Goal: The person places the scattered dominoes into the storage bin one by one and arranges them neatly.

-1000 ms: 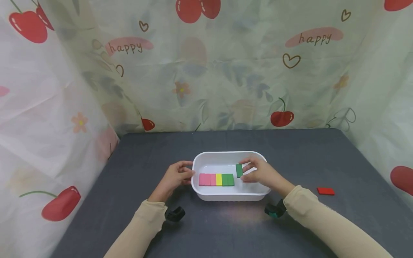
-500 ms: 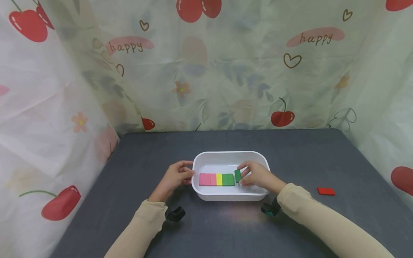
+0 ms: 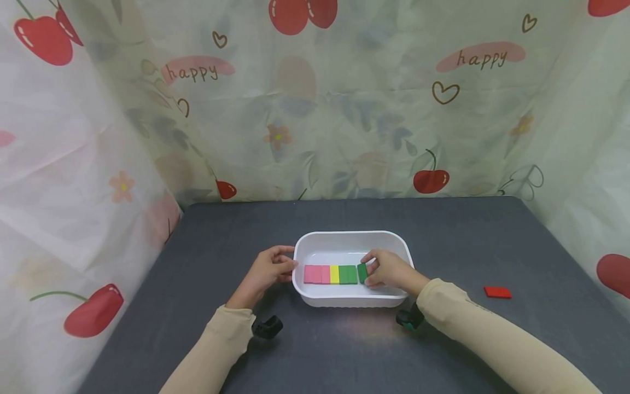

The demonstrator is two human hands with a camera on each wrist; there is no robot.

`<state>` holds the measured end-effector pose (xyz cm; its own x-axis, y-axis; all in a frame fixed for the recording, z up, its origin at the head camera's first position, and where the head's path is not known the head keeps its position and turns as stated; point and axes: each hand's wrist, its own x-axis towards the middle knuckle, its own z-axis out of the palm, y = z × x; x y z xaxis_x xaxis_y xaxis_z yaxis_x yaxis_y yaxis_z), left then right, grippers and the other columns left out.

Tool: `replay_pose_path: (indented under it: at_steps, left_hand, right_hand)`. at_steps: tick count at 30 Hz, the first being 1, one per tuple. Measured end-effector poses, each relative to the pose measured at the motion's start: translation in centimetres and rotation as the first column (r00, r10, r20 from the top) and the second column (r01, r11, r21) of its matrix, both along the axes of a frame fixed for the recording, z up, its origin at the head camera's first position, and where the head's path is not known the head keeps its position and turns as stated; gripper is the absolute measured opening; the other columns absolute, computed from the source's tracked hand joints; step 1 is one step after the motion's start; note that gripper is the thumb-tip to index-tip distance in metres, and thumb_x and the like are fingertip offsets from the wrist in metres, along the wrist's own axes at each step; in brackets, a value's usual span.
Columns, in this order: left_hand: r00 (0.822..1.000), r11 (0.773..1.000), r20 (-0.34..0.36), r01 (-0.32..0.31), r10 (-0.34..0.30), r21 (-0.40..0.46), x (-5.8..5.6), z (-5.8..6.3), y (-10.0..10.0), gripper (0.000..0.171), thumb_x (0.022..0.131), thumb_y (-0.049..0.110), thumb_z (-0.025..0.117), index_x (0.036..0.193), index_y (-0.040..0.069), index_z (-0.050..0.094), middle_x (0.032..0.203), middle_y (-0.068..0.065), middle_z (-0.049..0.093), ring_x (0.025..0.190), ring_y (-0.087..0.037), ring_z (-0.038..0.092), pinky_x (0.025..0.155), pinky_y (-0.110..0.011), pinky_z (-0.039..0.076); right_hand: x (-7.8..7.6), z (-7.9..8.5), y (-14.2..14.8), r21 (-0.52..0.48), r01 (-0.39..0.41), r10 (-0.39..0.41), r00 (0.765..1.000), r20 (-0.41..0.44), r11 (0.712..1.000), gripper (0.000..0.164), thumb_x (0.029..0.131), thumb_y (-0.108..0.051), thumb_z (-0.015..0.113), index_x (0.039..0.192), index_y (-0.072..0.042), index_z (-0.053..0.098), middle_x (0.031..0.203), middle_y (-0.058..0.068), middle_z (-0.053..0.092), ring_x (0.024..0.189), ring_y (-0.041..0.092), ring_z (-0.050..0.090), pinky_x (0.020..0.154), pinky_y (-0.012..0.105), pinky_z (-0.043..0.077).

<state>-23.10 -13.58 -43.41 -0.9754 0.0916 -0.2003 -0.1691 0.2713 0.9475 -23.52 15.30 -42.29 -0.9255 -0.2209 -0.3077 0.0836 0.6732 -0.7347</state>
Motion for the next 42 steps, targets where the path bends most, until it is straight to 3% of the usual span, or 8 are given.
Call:
replay_pose_path:
  at_steps: [17,42]
  left_hand:
    - [1.000,1.000,-0.002,0.001,-0.001,-0.007,0.14,0.08,0.10,0.046,0.088,0.012,0.070,0.131,0.008,0.055,0.100,-0.017,0.067,0.074,-0.017,0.063,0.070,-0.031,0.058]
    - [1.000,1.000,-0.010,-0.005,0.005,0.000,0.17,0.10,0.15,0.042,0.088,0.010,0.069,0.128,0.007,0.058,0.094,-0.012,0.068,0.073,-0.017,0.064,0.070,-0.030,0.058]
  right_hand:
    - [0.03,-0.12,-0.14,0.051,0.013,-0.014,1.000,0.010,0.999,0.047,0.074,0.006,0.076,0.118,0.002,0.059,0.092,0.010,0.061,0.083,0.018,0.058,0.066,0.027,0.056]
    - [0.07,-0.22,-0.19,0.056,-0.006,0.006,1.000,-0.012,0.998,0.046,0.072,0.006,0.077,0.115,0.003,0.059,0.084,0.008,0.058,0.073,0.016,0.056,0.062,0.025,0.055]
